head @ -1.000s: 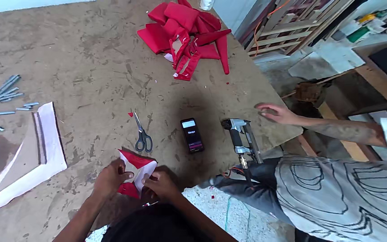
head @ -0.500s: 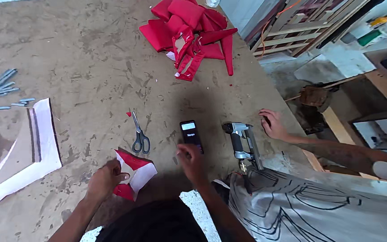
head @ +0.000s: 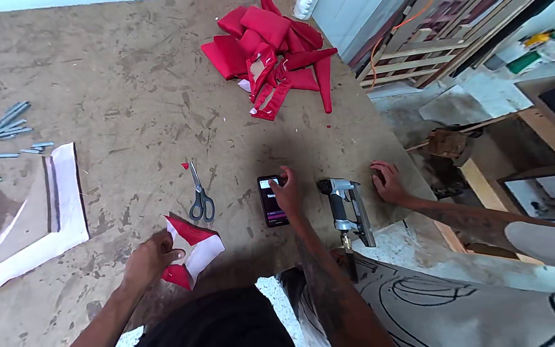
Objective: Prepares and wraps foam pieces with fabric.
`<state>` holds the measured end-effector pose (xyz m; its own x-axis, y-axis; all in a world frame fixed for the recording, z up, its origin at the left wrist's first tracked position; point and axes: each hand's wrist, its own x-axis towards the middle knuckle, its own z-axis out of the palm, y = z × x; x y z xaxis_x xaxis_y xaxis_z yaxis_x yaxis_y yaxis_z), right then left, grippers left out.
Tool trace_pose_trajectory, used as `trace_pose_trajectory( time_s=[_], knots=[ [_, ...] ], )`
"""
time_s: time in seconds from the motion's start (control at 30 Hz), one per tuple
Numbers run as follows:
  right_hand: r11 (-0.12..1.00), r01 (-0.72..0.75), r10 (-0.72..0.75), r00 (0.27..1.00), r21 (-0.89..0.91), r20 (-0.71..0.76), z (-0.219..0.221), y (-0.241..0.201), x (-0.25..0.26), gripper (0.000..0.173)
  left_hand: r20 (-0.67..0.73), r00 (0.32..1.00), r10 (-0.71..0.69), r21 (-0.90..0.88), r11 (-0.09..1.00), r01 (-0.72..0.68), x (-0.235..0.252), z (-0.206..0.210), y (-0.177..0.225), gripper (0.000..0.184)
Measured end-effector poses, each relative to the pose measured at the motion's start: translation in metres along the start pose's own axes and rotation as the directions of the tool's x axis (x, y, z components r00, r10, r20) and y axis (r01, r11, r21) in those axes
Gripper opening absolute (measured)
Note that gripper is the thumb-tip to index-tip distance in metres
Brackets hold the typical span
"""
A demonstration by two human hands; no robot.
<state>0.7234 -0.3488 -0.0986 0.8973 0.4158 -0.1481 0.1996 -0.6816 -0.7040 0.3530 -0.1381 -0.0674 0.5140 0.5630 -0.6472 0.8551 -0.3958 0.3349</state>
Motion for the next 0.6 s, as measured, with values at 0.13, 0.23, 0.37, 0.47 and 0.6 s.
trace_pose_trajectory(
  time_s=[0.13, 0.23, 0.37, 0.47, 0.6],
  knots=[
    [0.991, -0.033, 0.034, 0.999, 0.13, -0.004, -0.024, 0.008, -0.016, 0.039, 0.0, 1.0, -0.009, -0.002, 1.0, 0.009, -0.002, 0.0, 0.0, 0.052],
    [0.993, 0.04, -0.022, 0.988, 0.11, -0.153, -0.036, 0.008, -0.029, 0.035, -0.003, 1.0, -0.007, -0.005, 1.0, 0.007, -0.002, 0.001, 0.0, 0.052],
    [0.991, 0.028, -0.02, 0.998, 0.132, -0.06, -0.032, -0.02, -0.091, 0.033, 0.01, 1.0, 0.002, 0.015, 1.0, -0.002, -0.001, -0.001, -0.001, 0.054],
    [0.994, -0.001, -0.025, 0.972, 0.109, 0.233, 0.003, -0.045, -0.151, 0.038, 0.031, 0.998, 0.045, 0.06, 0.997, -0.047, 0.002, -0.004, -0.001, 0.057],
    [0.985, 0.086, -0.024, 0.926, -0.15, 0.376, 0.051, -0.063, -0.192, 0.068, 0.095, 0.991, 0.096, 0.1, 0.989, -0.105, 0.005, -0.01, 0.0, 0.055]
  ],
)
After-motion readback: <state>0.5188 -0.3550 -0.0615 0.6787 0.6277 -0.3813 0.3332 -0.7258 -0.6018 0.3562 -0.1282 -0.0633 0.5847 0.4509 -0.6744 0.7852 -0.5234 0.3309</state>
